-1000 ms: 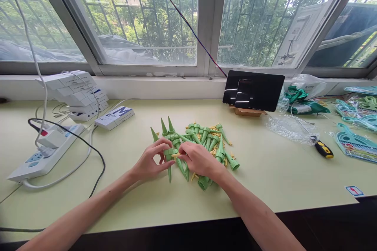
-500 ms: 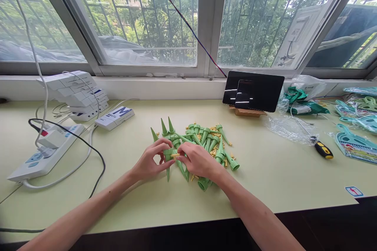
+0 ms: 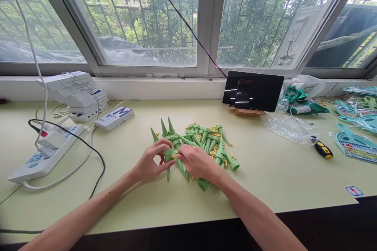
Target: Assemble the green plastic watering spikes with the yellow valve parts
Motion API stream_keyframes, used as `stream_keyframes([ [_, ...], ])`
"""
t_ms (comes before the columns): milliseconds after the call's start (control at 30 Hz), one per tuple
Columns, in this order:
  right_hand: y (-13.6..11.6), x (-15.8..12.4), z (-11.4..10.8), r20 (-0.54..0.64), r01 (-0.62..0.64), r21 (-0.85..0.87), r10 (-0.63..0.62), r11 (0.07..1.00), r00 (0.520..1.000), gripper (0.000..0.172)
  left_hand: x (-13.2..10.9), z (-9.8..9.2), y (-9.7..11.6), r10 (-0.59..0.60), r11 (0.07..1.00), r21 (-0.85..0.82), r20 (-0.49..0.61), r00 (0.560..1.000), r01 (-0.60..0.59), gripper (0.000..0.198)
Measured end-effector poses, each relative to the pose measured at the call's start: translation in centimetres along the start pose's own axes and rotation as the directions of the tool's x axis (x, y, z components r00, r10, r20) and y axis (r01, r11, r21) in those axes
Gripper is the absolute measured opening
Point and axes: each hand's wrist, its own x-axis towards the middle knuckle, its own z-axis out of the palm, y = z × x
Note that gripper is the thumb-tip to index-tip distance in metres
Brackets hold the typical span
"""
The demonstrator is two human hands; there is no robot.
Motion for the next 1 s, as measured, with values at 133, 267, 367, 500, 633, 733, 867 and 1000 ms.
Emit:
stream_keyframes([
  [133,0.01,0.04,0.03,0.011,-0.004,-0.016,0.004,1.000,1.000,0.023,-0.03,0.01,-0.07,-0.007,1.000,-0.004,0.008,1.000,0.007,0.016],
  [267,-0.01,0.01,-0.20,-0.006,-0.018,0.026,0.018,0.999,1.000,0.020,-0.06,0.07,-0.24,-0.008,1.000,0.000,0.003,1.000,0.008,0.016],
  [367,0.03,-0.04,-0.41,-0.007,-0.029,0.058,0.030,0.998,1.000,0.010,-0.06,0.09,-0.28,-0.009,1.000,-0.002,-0.002,1.000,0.009,0.016],
  [500,0.08,-0.02,-0.40,-0.007,-0.034,0.060,0.034,0.998,0.999,0.006,-0.05,0.08,-0.24,-0.015,1.000,-0.005,0.002,1.000,0.015,0.016],
  [633,0.07,0.07,-0.18,-0.022,-0.027,0.067,0.028,0.997,0.999,0.011,-0.03,0.13,-0.30,-0.010,1.000,-0.004,0.006,1.000,0.010,0.017],
  [733,0.08,0.06,-0.07,-0.024,-0.020,0.070,0.022,0.997,0.999,0.014,-0.02,0.14,-0.32,-0.004,1.000,-0.005,0.003,1.000,0.004,0.017],
  [867,0.14,0.01,0.00,-0.013,-0.009,0.057,0.010,0.998,1.000,0.017,0.03,0.08,-0.18,-0.005,1.000,-0.008,0.007,1.000,0.005,0.017],
  [1000,0.22,0.04,0.09,-0.010,0.003,0.035,-0.003,0.999,1.000,0.020,0.09,0.03,-0.07,-0.002,1.000,-0.013,0.002,1.000,0.002,0.017],
])
